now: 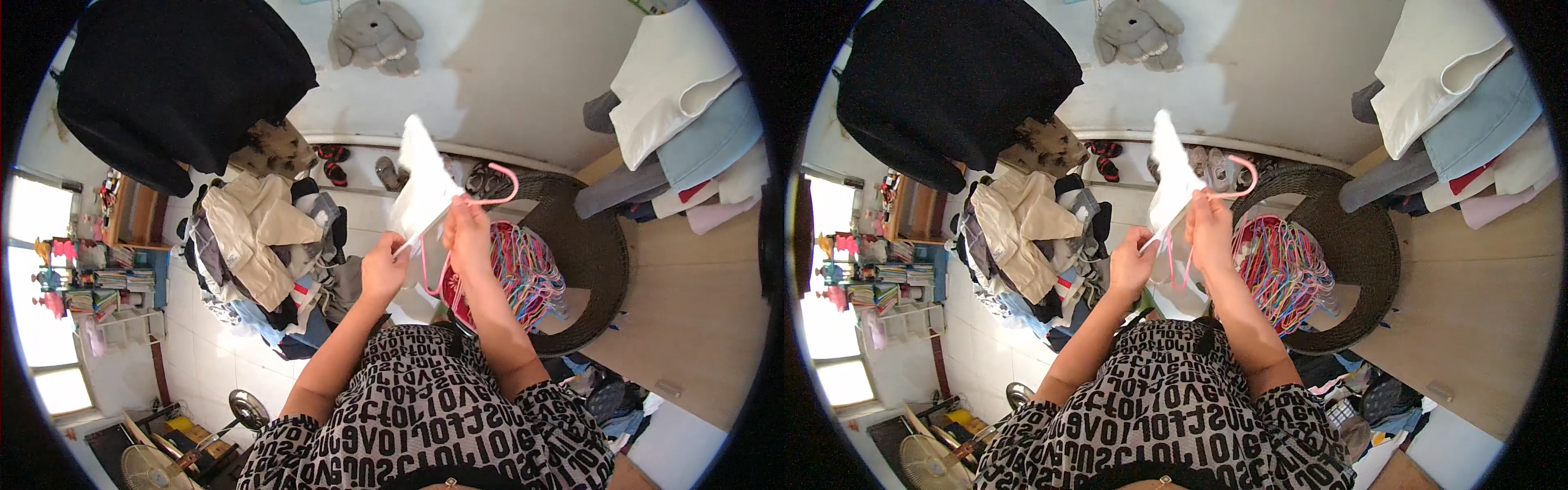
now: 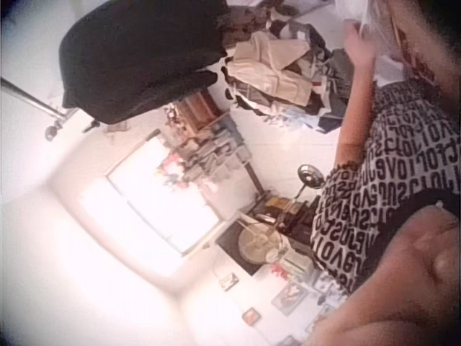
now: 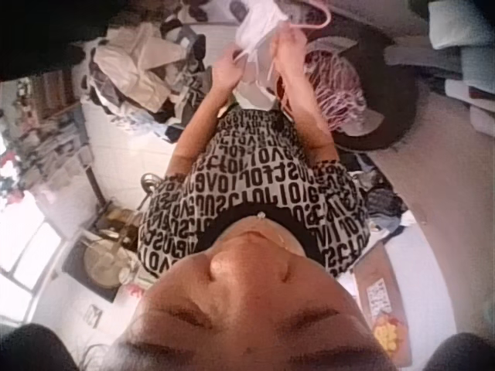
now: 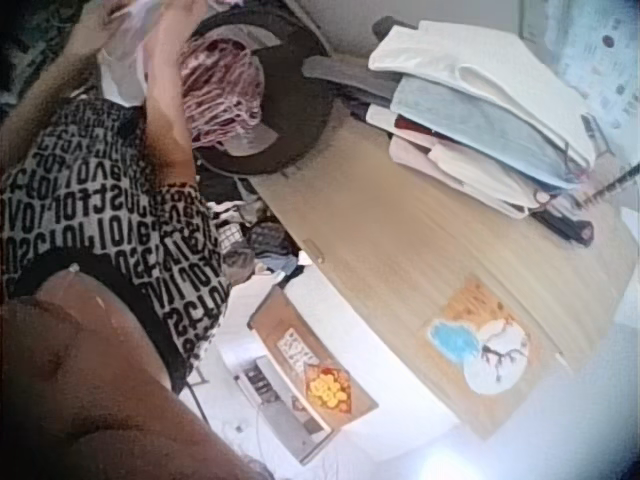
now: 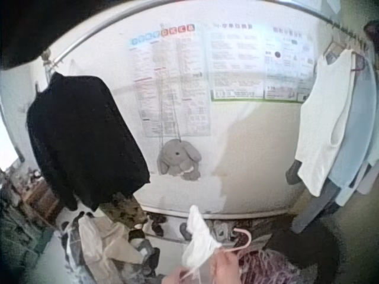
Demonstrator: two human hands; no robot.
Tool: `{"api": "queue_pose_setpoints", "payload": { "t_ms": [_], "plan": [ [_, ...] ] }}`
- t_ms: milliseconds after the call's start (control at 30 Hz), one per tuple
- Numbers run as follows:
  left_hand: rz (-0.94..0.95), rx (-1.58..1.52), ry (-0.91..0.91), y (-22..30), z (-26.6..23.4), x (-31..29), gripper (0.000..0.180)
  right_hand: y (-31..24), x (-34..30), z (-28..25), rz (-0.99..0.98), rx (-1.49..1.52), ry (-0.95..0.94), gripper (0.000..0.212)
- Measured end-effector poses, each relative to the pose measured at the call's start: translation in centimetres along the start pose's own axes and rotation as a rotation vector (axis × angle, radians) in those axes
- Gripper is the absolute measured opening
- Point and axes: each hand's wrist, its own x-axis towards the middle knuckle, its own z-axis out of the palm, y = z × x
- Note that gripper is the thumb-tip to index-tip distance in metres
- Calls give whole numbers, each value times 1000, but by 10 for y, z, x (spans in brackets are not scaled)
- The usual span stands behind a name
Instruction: The person hangs laundry by taking clothes from a pile, inserting hangers into each shirt, top, and pair of shorts, and hanging them on a clothing rack.
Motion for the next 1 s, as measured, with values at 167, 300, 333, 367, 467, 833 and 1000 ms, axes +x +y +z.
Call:
{"api": "queue_pose_setpoints", "payload": {
  "t_ms": [167,300,333,367,467,833,1000],
  "plan": [
    [-53,232,-52,-8,5,-7,26,-23,17,21,-131,159,-14,14],
    [-188,-56,-227,10,7,-4,27,20,20,14,-568,-425,54,24],
    [-312,-492,-301,17,0,-2,26,34,18,1,-518,-613,-22,25],
    [-431,-932,-366,18,-7,1,25,41,14,-11,-461,-801,-102,27],
    [-140,-616,-218,6,-30,23,33,21,-9,-34,6,-878,-404,34],
    [262,38,51,-23,-95,83,17,-89,-46,-49,204,-853,-483,34],
    [442,167,67,44,-108,78,28,-105,-53,-43,89,-874,-480,34]
  ]
}}
